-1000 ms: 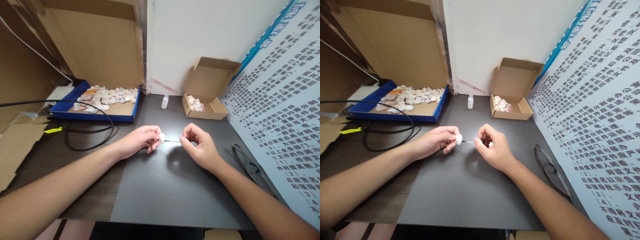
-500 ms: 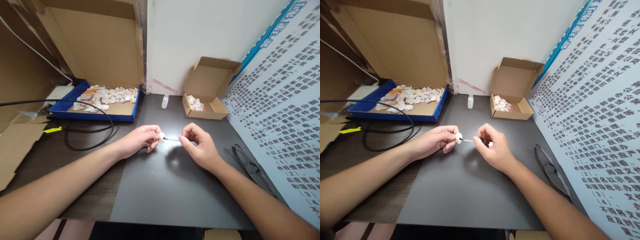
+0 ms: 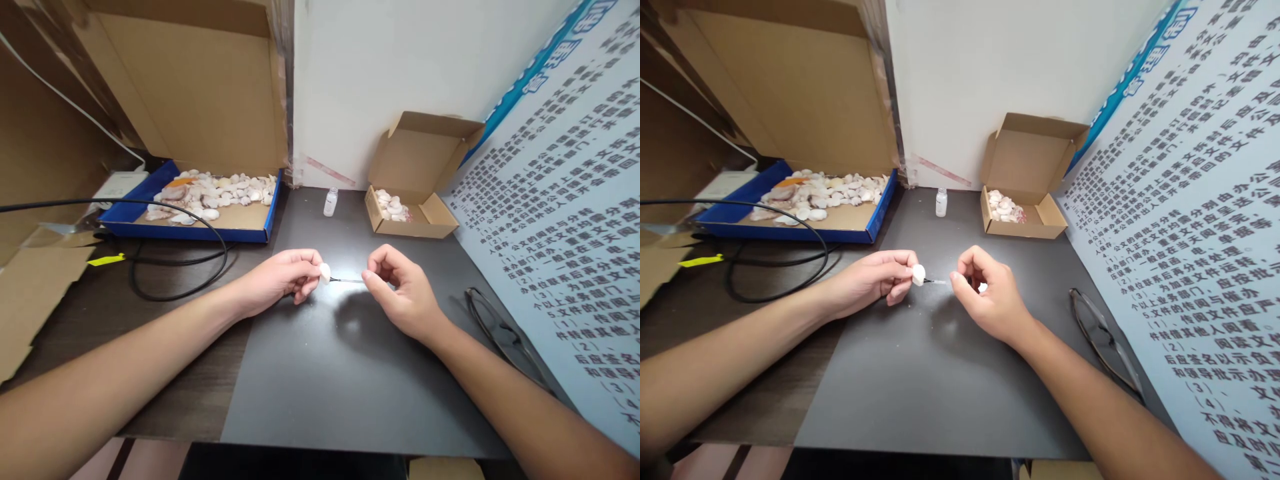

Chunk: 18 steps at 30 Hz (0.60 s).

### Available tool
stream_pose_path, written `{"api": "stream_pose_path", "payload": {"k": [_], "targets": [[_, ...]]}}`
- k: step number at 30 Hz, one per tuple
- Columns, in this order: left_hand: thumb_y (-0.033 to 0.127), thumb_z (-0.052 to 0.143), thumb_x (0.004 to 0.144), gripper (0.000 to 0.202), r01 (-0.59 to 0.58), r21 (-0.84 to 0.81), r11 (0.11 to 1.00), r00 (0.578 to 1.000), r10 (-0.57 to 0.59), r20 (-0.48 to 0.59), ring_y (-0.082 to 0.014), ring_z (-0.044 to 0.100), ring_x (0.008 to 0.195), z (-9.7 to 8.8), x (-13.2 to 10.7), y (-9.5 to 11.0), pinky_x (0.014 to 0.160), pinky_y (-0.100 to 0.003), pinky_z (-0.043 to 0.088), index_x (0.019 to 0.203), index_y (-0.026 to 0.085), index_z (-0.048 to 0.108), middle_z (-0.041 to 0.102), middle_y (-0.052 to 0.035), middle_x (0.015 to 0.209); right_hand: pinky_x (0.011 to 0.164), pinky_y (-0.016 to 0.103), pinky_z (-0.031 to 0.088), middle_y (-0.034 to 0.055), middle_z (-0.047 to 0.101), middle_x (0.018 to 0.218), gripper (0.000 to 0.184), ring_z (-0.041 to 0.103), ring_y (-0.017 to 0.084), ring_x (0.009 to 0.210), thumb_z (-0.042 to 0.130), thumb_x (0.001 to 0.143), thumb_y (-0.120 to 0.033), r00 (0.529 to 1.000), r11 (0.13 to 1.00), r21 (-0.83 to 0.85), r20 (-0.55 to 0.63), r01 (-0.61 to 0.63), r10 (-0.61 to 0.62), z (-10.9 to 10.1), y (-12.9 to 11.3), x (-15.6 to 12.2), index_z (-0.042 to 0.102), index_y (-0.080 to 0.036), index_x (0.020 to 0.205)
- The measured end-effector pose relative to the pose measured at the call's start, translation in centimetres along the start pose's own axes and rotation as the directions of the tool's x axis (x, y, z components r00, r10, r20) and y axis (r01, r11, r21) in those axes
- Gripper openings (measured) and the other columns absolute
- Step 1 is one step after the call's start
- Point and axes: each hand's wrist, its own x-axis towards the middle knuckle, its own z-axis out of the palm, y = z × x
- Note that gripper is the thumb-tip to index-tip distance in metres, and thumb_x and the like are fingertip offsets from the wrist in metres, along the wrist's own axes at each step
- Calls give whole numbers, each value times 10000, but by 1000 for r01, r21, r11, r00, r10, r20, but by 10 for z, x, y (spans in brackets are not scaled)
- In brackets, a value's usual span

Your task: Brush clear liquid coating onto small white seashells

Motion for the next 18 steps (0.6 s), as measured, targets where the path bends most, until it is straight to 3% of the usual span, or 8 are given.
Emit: {"api": "stream_pose_path", "payload": {"k": [3, 9, 13, 18], "targets": [[279, 620, 818, 172, 7, 0, 1000, 1000, -7, -4, -56, 416, 471, 0, 0, 0, 494, -190, 336, 764, 150, 520, 478, 45, 529, 511, 245, 365, -59, 472, 634, 148, 438, 88, 515, 572, 916, -251, 1000, 997, 76, -19, 11, -9, 0, 0, 0, 467, -220, 816], [282, 624, 815, 171, 0, 5, 1000, 1000, 0, -5, -54, 409, 463, 1, 0, 1, 491, -190, 332, 764, 149, 529, 474, 45, 522, 520, 246, 361, -54, 458, 610, 178, 417, 91, 524, 582, 874, -209, 1000, 999, -45, -5, -17, 17, 0, -2, 2, 460, -214, 744], [287, 632, 813, 189, 7, 5, 1000, 1000, -7, -12, -54, 413, 465, 2, 0, 2, 486, -187, 326, 753, 151, 515, 472, 46, 520, 503, 250, 363, -58, 466, 604, 169, 431, 95, 501, 567, 912, -280, 1000, 997, 70, -22, -20, 22, 1, -1, 1, 459, -222, 795], [273, 616, 822, 167, 0, -5, 1000, 1000, 0, -10, -54, 412, 466, 1, 1, 1, 491, -187, 334, 759, 153, 519, 471, 47, 521, 524, 245, 371, -49, 471, 619, 166, 428, 92, 528, 597, 858, -216, 1000, 998, -57, -11, -22, 21, 2, -2, 3, 470, -213, 751]]}}
